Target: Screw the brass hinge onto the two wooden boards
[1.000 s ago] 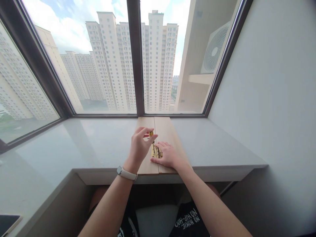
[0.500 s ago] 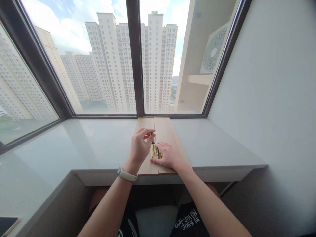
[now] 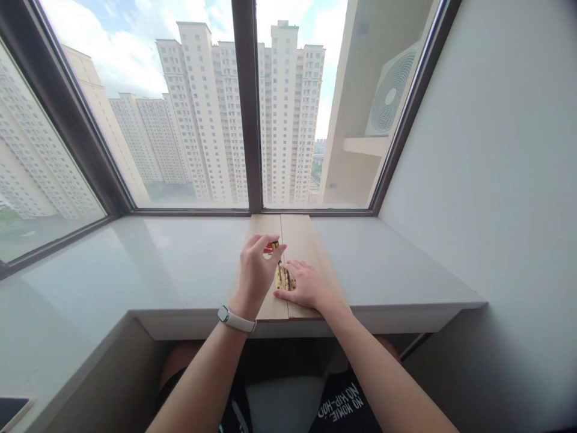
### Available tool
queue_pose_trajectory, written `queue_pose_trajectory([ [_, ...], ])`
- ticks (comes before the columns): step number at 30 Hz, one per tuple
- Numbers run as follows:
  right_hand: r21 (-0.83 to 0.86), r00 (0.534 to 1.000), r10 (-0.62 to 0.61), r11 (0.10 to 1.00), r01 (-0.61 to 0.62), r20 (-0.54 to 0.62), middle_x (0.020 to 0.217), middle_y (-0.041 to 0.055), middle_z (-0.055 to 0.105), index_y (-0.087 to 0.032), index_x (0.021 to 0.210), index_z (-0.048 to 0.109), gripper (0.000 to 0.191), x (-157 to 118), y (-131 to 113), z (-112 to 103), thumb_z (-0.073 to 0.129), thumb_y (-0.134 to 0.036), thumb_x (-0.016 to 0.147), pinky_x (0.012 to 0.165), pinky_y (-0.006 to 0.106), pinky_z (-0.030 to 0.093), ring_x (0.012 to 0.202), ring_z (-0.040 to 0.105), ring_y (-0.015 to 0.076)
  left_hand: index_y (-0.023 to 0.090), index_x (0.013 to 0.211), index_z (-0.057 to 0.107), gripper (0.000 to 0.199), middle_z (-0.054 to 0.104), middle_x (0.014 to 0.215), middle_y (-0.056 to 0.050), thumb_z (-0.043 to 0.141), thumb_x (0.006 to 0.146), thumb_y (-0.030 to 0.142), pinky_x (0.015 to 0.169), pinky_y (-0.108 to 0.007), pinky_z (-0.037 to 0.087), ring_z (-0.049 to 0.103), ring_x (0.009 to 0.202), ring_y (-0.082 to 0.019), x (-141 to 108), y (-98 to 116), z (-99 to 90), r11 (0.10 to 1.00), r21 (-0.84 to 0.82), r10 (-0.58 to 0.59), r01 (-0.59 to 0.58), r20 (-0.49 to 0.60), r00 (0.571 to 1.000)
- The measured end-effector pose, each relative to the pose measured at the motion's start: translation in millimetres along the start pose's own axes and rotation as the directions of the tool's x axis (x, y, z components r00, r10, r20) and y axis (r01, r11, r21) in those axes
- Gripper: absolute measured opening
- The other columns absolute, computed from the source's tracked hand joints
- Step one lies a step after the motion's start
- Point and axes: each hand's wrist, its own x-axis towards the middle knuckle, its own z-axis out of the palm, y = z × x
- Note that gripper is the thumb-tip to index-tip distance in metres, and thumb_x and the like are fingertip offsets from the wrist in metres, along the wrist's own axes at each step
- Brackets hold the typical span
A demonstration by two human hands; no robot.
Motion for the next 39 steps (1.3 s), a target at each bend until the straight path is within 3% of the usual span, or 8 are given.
queue_pose_trajectory([
  [5, -0.002, 1.000, -0.002, 1.000, 0.002, -0.005, 0.156, 0.0133, 0.048, -0.022, 0.149, 0.051, 0.093, -0.1, 1.0, 1.3, 0.064, -0.078, 0.076, 0.122, 0.050, 0.025, 0.146, 0.037, 0.0346, 0.021, 0.104, 0.074, 0.015, 0.069, 0.096, -0.005, 0.072, 0.091, 0.025, 0.074, -0.031, 0.062, 0.069, 0.078, -0.015, 1.4, 0.4, 1.1, 0.999, -0.016, -0.028, 0.028, -0.001, 1.000],
  [12, -0.002, 1.000, -0.004, 1.000, 0.004, 0.000, 0.155, 0.0136, 0.048, -0.022, 0.149, 0.051, 0.097, 0.2, 0.5, 0.7, 0.061, -0.083, 0.074, 0.122, 0.051, 0.025, 0.146, 0.038, 0.0348, 0.023, 0.109, 0.075, 0.018, 0.071, 0.096, -0.004, 0.068, 0.092, 0.024, 0.075, -0.029, 0.064, 0.071, 0.081, -0.015, 3.6, -0.7, -3.3, 0.992, -0.112, -0.046, 0.056, 0.093, 0.995],
  [18, 0.001, 1.000, -0.009, 1.000, 0.009, 0.002, 0.155, 0.0134, 0.048, -0.023, 0.148, 0.052, 0.096, -0.2, -0.4, 0.1, 0.060, -0.084, 0.075, 0.121, 0.051, 0.027, 0.145, 0.038, 0.0344, 0.022, 0.106, 0.070, 0.014, 0.074, 0.097, -0.005, 0.069, 0.092, 0.026, 0.076, -0.032, 0.065, 0.073, 0.088, -0.018, 1.6, -4.9, -2.9, 0.987, -0.131, -0.084, 0.093, 0.070, 0.994],
  [29, -0.004, 1.000, -0.012, 1.000, 0.012, 0.001, 0.155, 0.0146, 0.048, -0.021, 0.149, 0.051, 0.098, 0.1, 0.0, 0.4, 0.059, -0.085, 0.075, 0.122, 0.050, 0.025, 0.146, 0.038, 0.0338, 0.021, 0.103, 0.070, 0.010, 0.068, 0.103, -0.006, 0.066, 0.095, 0.026, 0.079, -0.032, 0.065, 0.071, 0.087, -0.016, 1.0, -3.5, -1.5, 0.993, -0.113, -0.019, 0.024, 0.049, 0.999],
  [39, 0.000, 1.000, -0.005, 1.000, 0.005, 0.009, 0.155, 0.0128, 0.048, -0.023, 0.148, 0.052, 0.094, 0.3, -0.6, -0.4, 0.060, -0.083, 0.075, 0.122, 0.050, 0.025, 0.146, 0.038, 0.0339, 0.022, 0.109, 0.070, 0.015, 0.070, 0.102, -0.006, 0.062, 0.096, 0.026, 0.080, -0.032, 0.065, 0.071, 0.087, -0.016, 1.9, -3.8, -0.3, 0.983, -0.176, -0.015, 0.041, 0.148, 0.989],
])
